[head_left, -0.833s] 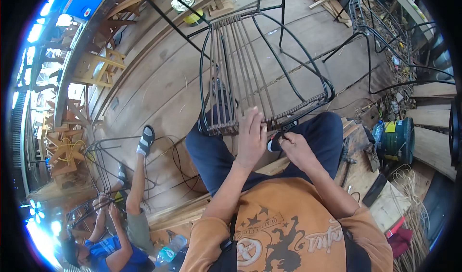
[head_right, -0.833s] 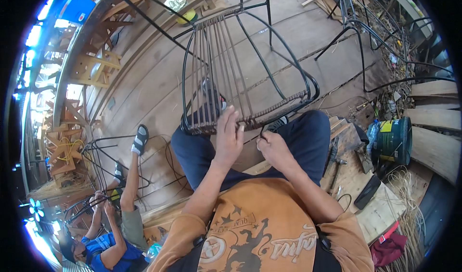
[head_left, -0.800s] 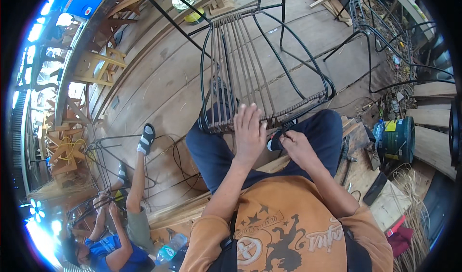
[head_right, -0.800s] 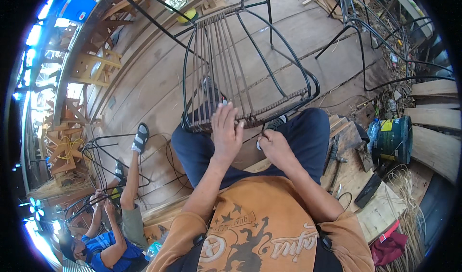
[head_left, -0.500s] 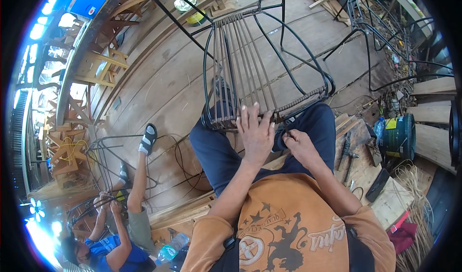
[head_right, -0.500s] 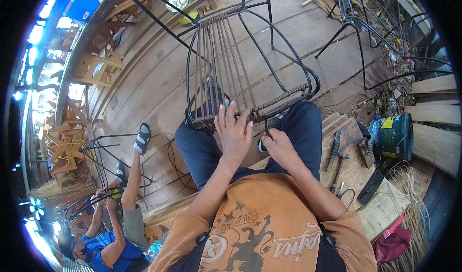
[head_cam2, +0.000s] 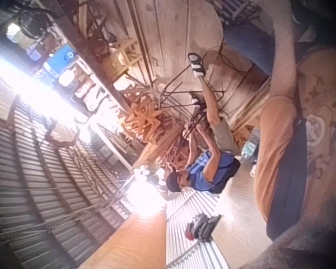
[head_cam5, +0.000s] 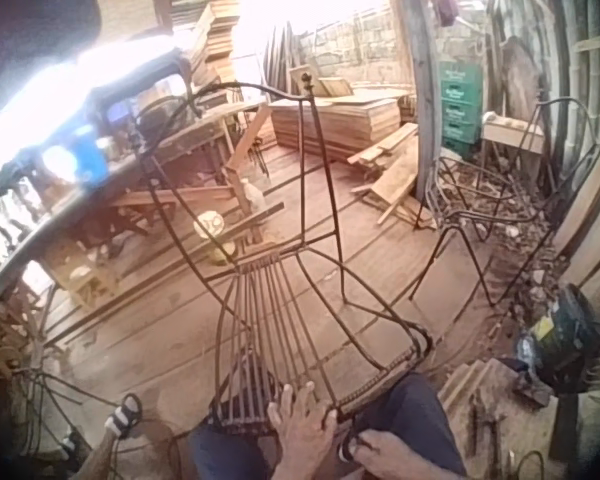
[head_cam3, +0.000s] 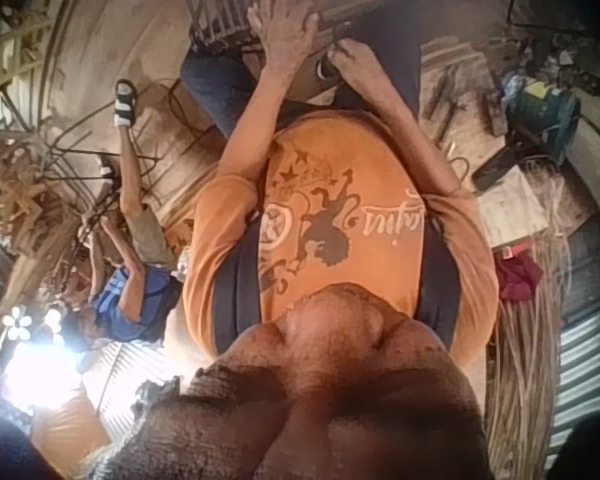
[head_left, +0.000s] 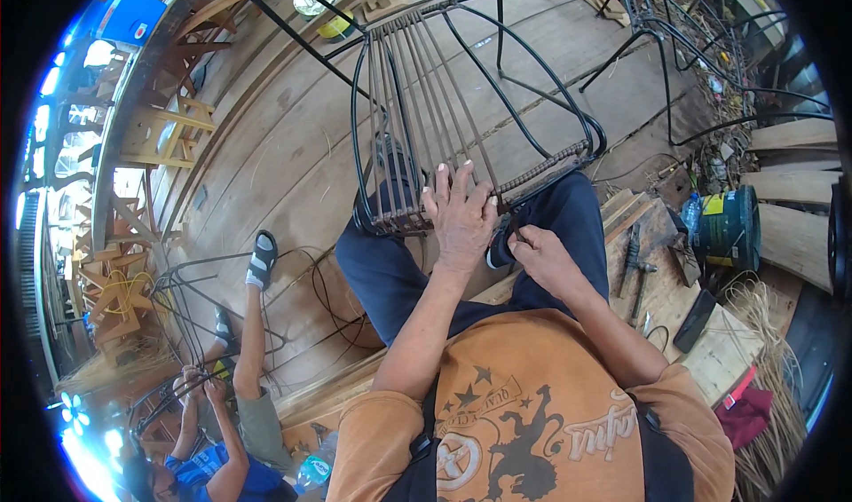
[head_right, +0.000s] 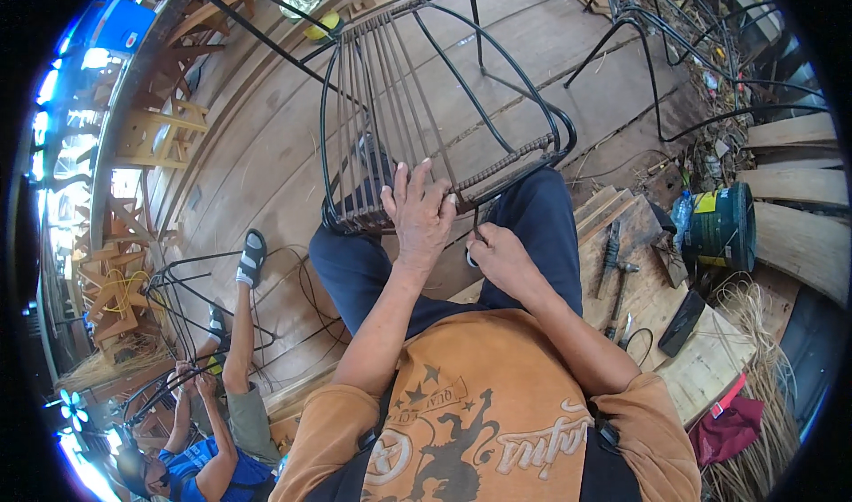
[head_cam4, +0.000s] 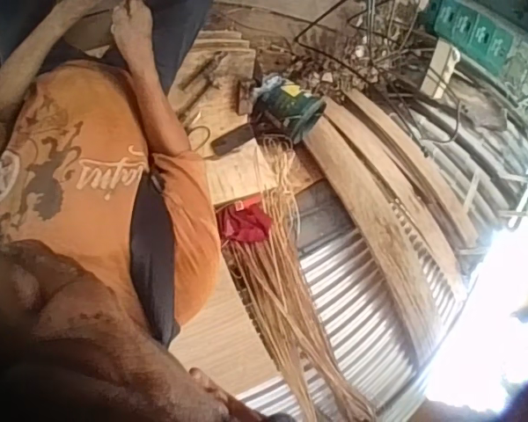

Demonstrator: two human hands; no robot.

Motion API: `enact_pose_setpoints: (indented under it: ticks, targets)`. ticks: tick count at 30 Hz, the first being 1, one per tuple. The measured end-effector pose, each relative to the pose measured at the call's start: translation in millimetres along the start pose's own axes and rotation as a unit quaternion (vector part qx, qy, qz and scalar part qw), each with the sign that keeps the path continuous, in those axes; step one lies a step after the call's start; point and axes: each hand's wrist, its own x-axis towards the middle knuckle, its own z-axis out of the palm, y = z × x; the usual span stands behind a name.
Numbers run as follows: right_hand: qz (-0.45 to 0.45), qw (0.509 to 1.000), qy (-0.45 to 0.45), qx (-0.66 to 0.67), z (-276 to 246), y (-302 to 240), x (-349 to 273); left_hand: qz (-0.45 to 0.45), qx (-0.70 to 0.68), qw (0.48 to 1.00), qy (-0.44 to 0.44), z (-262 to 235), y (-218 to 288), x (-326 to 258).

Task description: The person is weaving the seat of a metal chair frame using thin bamboo or rattan strips.

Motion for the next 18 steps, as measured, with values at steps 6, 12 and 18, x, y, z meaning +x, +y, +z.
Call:
enact_pose_setpoints:
  ticks: [6,12,18]
  targets:
    - [0.022,1.000,-0.003,0.009,-3.3,0.3,-0.6,-0.011,-0.110,0.994,-0.013,-21.6,-7.6,-1.3]
    - [0.086,0.994,-0.022,0.070,-7.8,-3.3,-5.8,-0.065,-0.031,0.997,0.012,-43.7,-38.8,-20.3]
    - [0.083,0.994,-0.017,0.076,-4.5,2.2,-5.3,-0.034,-0.001,0.999,-0.027,-31.0,-9.3,-7.4]
